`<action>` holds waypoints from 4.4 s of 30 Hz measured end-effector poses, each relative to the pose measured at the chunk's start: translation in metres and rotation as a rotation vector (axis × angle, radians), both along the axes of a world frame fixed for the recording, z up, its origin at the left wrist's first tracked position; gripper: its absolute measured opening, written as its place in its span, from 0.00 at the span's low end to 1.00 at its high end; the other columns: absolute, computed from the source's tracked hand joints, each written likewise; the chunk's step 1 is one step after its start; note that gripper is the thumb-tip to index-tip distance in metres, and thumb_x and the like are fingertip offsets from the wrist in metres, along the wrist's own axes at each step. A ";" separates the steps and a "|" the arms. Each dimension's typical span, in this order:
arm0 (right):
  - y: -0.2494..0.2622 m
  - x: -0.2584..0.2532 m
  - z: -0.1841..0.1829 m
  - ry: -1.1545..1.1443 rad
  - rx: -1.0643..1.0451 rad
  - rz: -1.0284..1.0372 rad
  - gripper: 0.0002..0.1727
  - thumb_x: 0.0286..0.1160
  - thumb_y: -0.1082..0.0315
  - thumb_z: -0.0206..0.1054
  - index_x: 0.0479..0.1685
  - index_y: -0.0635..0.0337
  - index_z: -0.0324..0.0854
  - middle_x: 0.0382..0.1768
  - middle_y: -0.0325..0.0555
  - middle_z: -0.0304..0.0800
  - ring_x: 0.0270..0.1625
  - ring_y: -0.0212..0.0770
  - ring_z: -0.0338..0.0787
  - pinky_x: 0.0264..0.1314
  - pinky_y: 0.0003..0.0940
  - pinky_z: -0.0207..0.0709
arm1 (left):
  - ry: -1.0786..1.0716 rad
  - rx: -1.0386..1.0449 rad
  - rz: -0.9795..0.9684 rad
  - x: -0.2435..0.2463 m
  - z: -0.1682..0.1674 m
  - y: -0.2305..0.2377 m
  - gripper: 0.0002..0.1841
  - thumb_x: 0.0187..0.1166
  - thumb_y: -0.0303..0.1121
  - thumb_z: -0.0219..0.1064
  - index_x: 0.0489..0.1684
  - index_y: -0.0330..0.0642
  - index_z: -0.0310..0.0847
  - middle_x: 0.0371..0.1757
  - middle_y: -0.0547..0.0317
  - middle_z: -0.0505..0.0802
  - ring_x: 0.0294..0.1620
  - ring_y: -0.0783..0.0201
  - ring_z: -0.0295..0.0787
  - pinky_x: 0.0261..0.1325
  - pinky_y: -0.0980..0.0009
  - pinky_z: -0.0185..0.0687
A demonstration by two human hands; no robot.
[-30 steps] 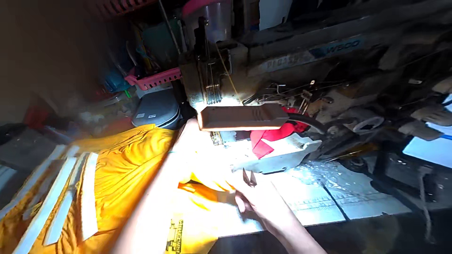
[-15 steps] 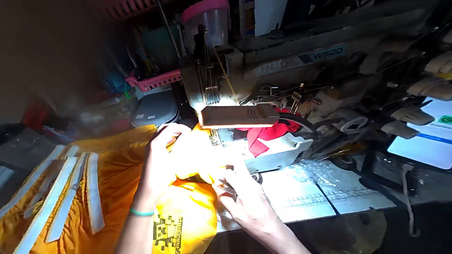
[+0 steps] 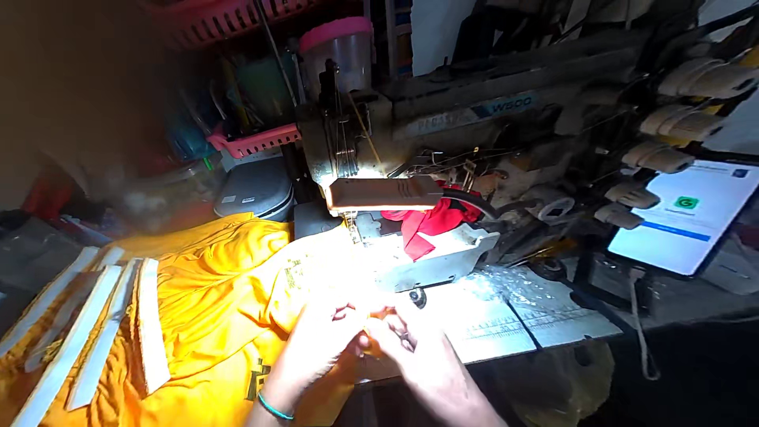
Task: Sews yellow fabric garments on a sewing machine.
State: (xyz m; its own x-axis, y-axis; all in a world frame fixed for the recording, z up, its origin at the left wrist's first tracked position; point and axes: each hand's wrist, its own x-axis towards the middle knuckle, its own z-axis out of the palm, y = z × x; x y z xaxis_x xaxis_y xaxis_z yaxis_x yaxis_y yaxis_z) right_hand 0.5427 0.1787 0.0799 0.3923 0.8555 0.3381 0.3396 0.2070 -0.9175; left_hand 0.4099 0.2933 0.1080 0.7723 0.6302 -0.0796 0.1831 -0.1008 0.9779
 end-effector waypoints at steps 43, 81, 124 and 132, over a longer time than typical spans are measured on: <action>0.049 0.032 0.012 0.310 -0.129 0.234 0.13 0.74 0.54 0.73 0.46 0.51 0.84 0.24 0.26 0.82 0.21 0.20 0.75 0.24 0.16 0.71 | 0.654 1.162 -0.532 -0.007 0.155 0.100 0.04 0.73 0.42 0.72 0.37 0.56 0.90 0.32 0.68 0.89 0.36 0.69 0.85 0.38 0.62 0.81; 0.068 0.045 0.001 0.311 -0.037 0.337 0.09 0.76 0.57 0.73 0.39 0.52 0.85 0.17 0.33 0.78 0.16 0.25 0.75 0.21 0.19 0.74 | 0.417 1.333 -0.450 0.004 0.139 0.131 0.10 0.58 0.48 0.81 0.25 0.58 0.88 0.24 0.73 0.87 0.27 0.71 0.84 0.29 0.65 0.78; 0.074 0.023 0.024 -0.988 0.027 -0.440 0.15 0.78 0.61 0.65 0.55 0.52 0.92 0.38 0.46 0.92 0.36 0.50 0.92 0.30 0.46 0.83 | 0.112 0.606 0.128 -0.043 0.080 0.079 0.07 0.80 0.25 0.62 0.35 0.44 0.84 0.29 0.63 0.86 0.28 0.71 0.81 0.30 0.72 0.78; 0.069 0.004 0.031 -0.678 0.029 -0.097 0.16 0.86 0.51 0.58 0.53 0.47 0.88 0.39 0.35 0.90 0.39 0.36 0.90 0.39 0.41 0.84 | -0.051 0.596 0.655 -0.101 0.066 0.079 0.23 0.88 0.45 0.60 0.81 0.56 0.71 0.76 0.63 0.82 0.70 0.64 0.83 0.71 0.57 0.82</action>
